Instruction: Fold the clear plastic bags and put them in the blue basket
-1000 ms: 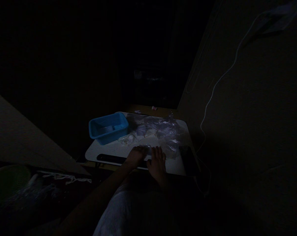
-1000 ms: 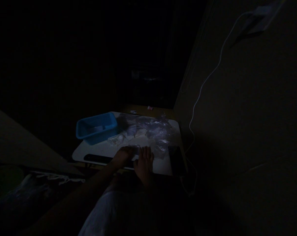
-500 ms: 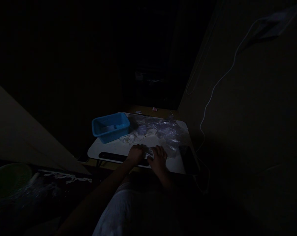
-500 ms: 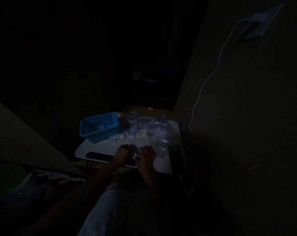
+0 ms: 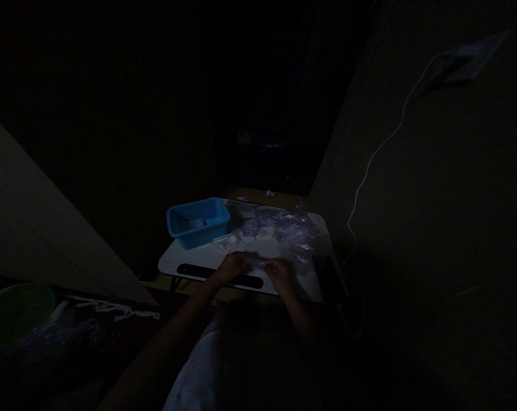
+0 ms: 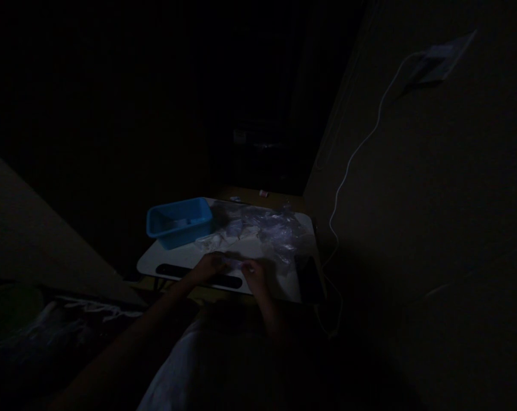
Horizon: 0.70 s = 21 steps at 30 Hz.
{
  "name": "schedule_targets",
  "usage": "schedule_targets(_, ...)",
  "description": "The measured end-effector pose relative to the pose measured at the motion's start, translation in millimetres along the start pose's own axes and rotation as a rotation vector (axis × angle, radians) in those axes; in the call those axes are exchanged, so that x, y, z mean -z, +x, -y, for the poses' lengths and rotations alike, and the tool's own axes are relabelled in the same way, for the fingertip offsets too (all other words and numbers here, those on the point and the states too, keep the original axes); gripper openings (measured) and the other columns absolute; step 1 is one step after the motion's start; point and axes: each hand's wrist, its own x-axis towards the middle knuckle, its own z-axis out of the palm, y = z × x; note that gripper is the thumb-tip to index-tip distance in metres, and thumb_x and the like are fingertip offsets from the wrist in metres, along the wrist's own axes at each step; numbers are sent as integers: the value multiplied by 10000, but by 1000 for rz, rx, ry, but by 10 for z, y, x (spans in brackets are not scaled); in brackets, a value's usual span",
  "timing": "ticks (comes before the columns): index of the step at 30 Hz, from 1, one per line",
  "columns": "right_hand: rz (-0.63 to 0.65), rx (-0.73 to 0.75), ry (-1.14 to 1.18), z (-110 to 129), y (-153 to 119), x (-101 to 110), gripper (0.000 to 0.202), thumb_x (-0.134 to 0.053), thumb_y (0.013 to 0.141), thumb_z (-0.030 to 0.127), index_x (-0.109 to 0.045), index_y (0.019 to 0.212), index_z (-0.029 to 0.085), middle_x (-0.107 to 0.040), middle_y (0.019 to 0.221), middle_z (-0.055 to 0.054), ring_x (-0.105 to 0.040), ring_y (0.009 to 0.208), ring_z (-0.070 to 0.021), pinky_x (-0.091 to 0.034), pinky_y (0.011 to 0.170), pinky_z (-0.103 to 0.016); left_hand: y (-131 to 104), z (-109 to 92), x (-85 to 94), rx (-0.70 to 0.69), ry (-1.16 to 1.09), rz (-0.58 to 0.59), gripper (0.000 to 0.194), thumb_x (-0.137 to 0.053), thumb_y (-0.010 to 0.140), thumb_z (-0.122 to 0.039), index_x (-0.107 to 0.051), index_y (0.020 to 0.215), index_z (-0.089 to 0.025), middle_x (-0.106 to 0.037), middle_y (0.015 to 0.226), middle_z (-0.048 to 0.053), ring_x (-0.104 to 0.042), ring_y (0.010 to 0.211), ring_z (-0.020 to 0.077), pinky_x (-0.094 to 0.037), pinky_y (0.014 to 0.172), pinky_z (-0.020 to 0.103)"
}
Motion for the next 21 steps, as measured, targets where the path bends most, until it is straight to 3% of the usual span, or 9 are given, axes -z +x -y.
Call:
schedule_targets(4,-27,-179,342,51,30,57,327,-572,602,451,-648,685,144,-630,623,-17,-552,606,-146,-424,580,-257,-16,-106,21,172,-402,-67,280,-559,594,-430,-539,580,-151,-494,492,-41,-459,483,96,-359,486,209)
schedule_targets(10,61,-197,471,216,-12,65,385,-608,573,496,-659,711,141,-631,632,-27,-556,649,-159,-409,586,-255,-57,-255,24,182,-537,-191,346,-578,583,-476,-447,517,-162,-319,426,-88,-314,412,47,-258,421,186)
schedule_targets(13,80,-247,488,268,-32,40,372,-637,534,481,-650,668,134,-609,580,-18,-546,609,-157,-397,548,-248,-98,-305,11,212,-607,-187,340,-595,591,-476,-490,585,-152,-393,456,-78,-379,430,55,-308,425,179)
schedule_targets(17,42,-282,524,318,-43,52,327,-637,524,451,-618,607,135,-570,531,9,-508,548,-124,-378,528,-232,-152,-344,-9,297,-677,-37,375,-613,595,-475,-552,727,-130,-554,564,-29,-519,478,91,-404,458,201)
schedule_targets(21,61,-264,526,348,-51,76,315,-624,548,436,-622,629,131,-584,553,1,-514,558,-125,-380,533,-232,-171,-328,-28,349,-659,-59,376,-637,574,-450,-552,742,-124,-588,562,-12,-561,457,112,-414,429,203)
